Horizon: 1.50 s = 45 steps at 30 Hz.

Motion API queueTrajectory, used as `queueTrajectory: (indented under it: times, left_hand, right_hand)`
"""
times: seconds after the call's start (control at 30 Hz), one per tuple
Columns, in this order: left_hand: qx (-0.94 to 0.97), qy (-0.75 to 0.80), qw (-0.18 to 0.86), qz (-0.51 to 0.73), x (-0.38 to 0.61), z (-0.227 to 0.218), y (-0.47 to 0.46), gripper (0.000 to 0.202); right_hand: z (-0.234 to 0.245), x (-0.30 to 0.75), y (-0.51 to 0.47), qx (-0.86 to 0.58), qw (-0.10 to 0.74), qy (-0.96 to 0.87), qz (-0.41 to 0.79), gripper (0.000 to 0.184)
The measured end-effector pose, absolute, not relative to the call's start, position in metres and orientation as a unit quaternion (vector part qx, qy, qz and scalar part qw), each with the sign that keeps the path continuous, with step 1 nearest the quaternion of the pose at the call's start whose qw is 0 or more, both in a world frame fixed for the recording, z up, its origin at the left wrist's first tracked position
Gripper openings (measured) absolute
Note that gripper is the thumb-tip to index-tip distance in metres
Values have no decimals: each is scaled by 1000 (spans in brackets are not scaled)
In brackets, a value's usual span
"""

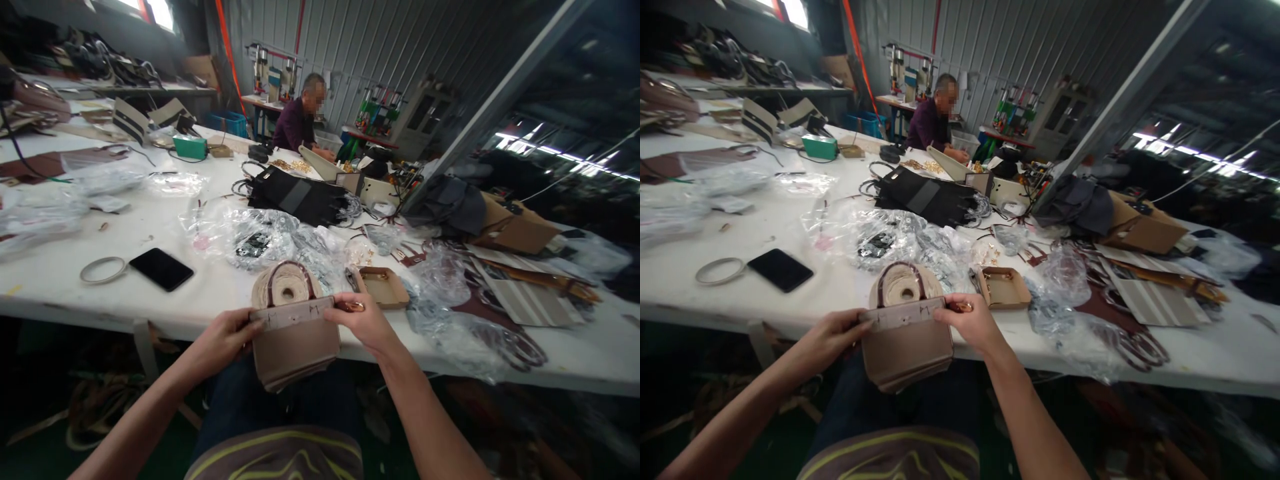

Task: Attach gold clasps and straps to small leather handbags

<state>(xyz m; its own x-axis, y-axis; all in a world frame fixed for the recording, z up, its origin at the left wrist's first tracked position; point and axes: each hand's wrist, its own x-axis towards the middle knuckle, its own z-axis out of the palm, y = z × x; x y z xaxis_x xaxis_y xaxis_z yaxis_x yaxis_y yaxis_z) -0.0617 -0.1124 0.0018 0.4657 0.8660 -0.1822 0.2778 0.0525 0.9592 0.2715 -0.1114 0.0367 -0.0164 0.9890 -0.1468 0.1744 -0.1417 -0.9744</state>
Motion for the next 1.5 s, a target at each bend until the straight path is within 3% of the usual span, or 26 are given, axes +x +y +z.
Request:
queueTrajectory:
  times: [0.07,0.23,0.5,0.67,0.8,0.97,1.03,1.17,1.43,1.5]
  left_hand:
    - [631,471,563,250,-57,2,-78,48]
    - [673,563,421,227,-43,-4,-7,33]
    - [703,557,370,244,-34,-23,2,18]
    - [706,572,319,270,-33,-32,5,42]
    - [689,574,367,249,-33,-33,10,33]
    - [602,605,444,273,-36,-36,13,51]
    - [607,589,459,271,-36,-36,13,47]
    - [626,571,469,249,-35,-33,10,30]
    - [629,584,440,264,-39,-39,6,31]
    - [614,603,445,249,-37,-41,9,28]
  right_hand:
    - [33,270,-80,-572,430,-504,483,44]
    - [6,260,-20,-584,402,-480,517,46]
    - [-20,270,-6,-585,359,-491,537,41]
    - [-22,272,-4,-589,349,-527,504,31]
    - [-27,271,-5,-603,337,-548,472,27]
    - [-33,272,-4,-624,331,-574,414,22]
    - [-34,272,-3,-625,327,-581,406,21]
    - [-34,273,-4,-605,324,-604,405,18]
    - [-45,272,-1,-607,337,-597,402,18]
    - [-46,271,2,-614,337,-578,420,29]
